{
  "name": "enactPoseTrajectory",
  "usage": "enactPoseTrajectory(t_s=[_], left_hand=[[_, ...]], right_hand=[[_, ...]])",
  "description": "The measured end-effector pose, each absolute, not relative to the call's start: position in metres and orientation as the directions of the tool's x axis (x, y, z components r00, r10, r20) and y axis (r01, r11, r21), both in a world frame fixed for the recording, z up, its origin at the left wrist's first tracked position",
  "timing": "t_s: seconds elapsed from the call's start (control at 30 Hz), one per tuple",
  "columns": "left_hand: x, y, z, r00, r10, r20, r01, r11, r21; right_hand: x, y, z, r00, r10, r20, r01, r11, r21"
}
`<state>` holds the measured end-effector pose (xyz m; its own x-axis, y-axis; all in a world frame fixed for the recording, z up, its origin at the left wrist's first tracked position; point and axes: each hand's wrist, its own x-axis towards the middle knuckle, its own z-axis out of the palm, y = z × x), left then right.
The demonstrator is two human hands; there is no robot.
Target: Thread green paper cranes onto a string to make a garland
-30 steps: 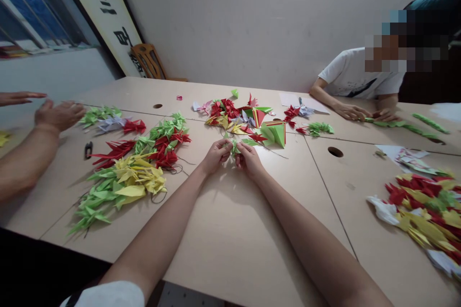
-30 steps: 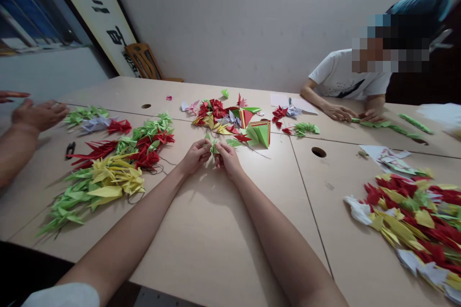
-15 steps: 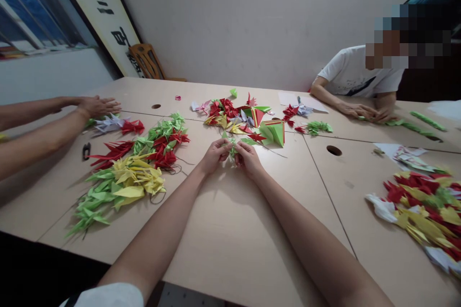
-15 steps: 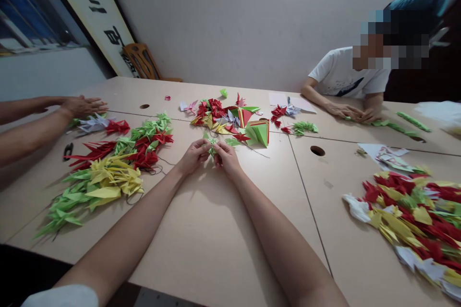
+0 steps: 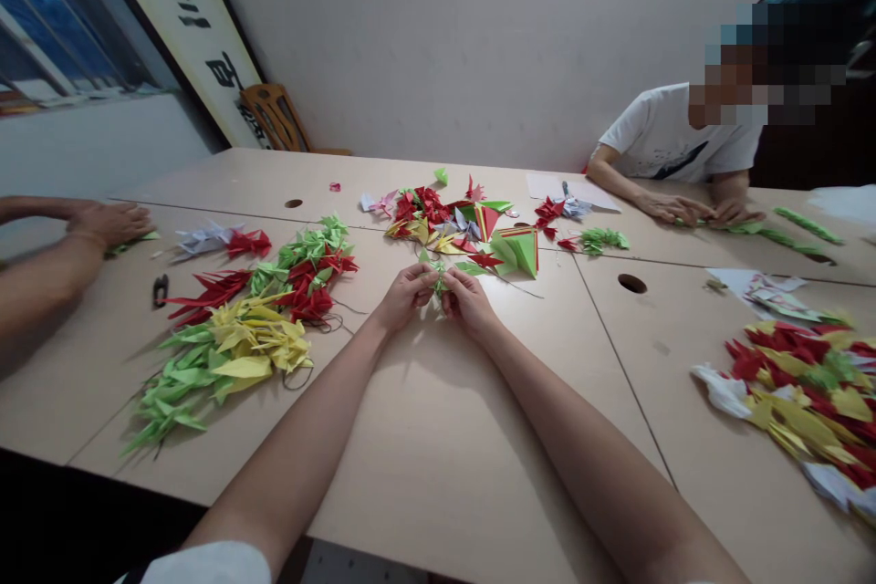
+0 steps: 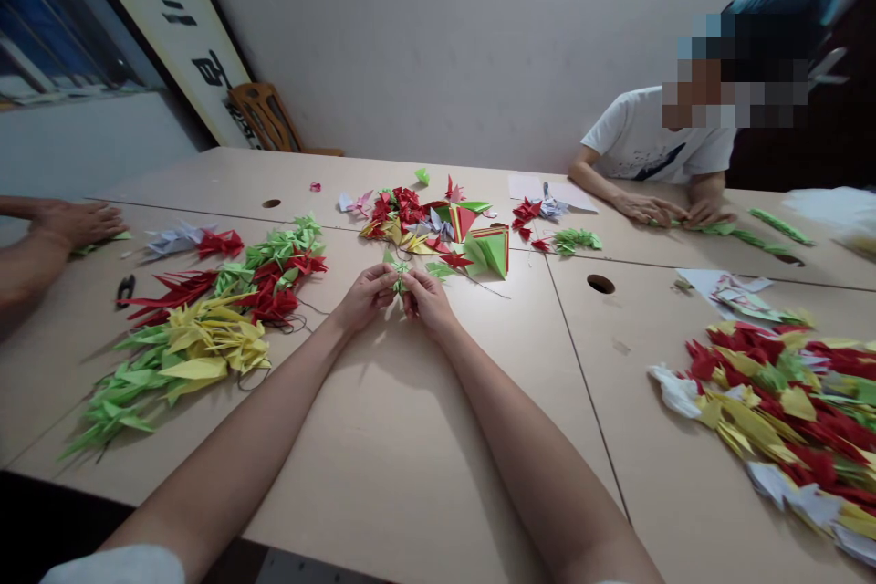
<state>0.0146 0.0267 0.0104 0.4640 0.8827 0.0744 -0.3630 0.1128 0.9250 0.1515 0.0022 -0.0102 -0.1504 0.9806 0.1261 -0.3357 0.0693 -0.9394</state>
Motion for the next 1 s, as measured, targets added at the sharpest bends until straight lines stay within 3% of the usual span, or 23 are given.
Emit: enactPoseTrajectory(t_s=[0.4,0.73,0.93,1.0], left_hand=[[0.0145,0.0318,0.0026,0.446,0.887,0.117,-0.325,0.039,0.945],[0.0145,0.0287,0.0065,0.463,0.882,0.088,-0.328,0.078,0.942],[0.0137,0.0302,0.0062,0.441,0.894,0.079,-0.305,0.066,0.95],[0.0114,0.0331,0.0039,0.42,0.904,0.081,-0.285,0.047,0.957]], right_hand=[[0.1532,0.0038,-0.0129,-0.17,0.981,0.094,-0.368,0.025,-0.93],[0.1546,0.0008,-0.008,-0.197,0.975,0.106,-0.346,0.032,-0.938],[0.1534,-0.0002,-0.0063,-0.185,0.979,0.089,-0.281,0.034,-0.959],[0.153,-0.0004,-0.0065,-0.11,0.989,0.096,-0.214,0.071,-0.974]])
